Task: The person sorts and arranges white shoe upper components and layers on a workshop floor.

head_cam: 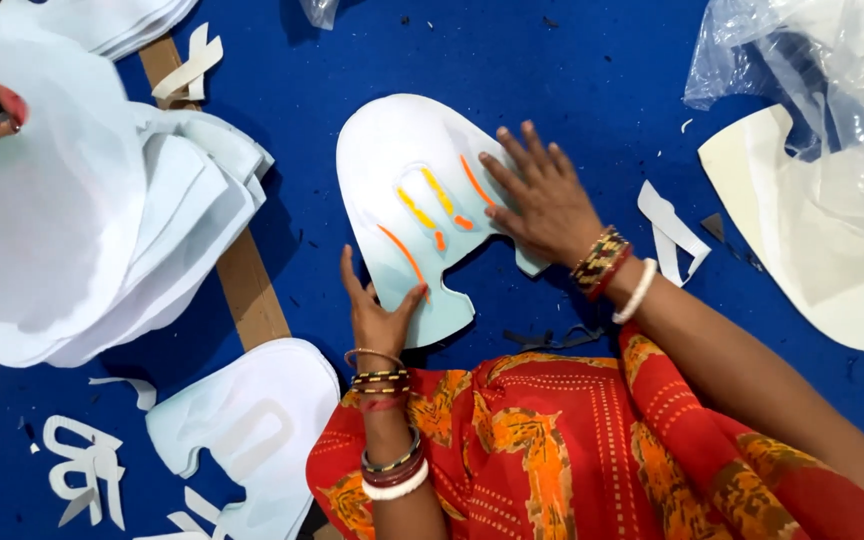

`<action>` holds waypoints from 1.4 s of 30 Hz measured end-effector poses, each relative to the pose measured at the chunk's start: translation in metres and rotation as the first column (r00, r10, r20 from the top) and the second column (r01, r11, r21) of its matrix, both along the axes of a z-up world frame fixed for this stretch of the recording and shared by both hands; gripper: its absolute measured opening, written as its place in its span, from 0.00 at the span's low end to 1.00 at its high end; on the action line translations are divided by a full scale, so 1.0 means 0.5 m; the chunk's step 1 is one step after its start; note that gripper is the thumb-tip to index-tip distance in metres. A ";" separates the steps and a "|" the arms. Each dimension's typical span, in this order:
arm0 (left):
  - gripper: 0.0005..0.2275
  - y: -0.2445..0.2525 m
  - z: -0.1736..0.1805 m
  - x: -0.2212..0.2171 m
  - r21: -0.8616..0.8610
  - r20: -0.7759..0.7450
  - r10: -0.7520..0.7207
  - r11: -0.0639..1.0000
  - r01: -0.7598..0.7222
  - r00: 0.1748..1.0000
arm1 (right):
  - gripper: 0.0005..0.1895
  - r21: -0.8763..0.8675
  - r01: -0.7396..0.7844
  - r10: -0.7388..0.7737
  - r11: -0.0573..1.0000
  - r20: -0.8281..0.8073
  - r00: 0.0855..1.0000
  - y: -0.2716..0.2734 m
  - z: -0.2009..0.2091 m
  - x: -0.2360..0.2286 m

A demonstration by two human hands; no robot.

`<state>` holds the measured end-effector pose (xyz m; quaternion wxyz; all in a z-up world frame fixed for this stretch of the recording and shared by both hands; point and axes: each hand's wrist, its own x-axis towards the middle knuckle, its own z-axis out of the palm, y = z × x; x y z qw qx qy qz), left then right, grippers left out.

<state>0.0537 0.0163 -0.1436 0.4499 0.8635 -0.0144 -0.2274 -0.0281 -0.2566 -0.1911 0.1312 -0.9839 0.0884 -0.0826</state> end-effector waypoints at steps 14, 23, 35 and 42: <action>0.28 0.058 -0.019 -0.020 0.096 -0.047 -0.110 0.989 0.114 0.993 | 0.36 0.160 0.020 -0.013 0.987 -0.042 0.999 0.016 -0.025 -0.019; 0.12 0.024 0.002 -0.031 0.487 0.178 -0.216 0.867 0.105 0.960 | 0.35 0.136 0.022 -0.024 0.990 0.009 1.000 0.019 -0.004 -0.018; 0.40 -0.119 -0.090 0.003 0.597 0.419 -0.513 0.777 0.198 0.749 | 0.35 0.158 0.067 -0.068 0.985 0.003 0.998 0.030 0.015 -0.018; 0.42 -0.095 -0.079 0.016 0.619 0.396 -0.431 0.778 0.111 0.811 | 0.42 0.218 -0.138 0.155 0.966 -0.064 0.986 0.041 0.056 0.009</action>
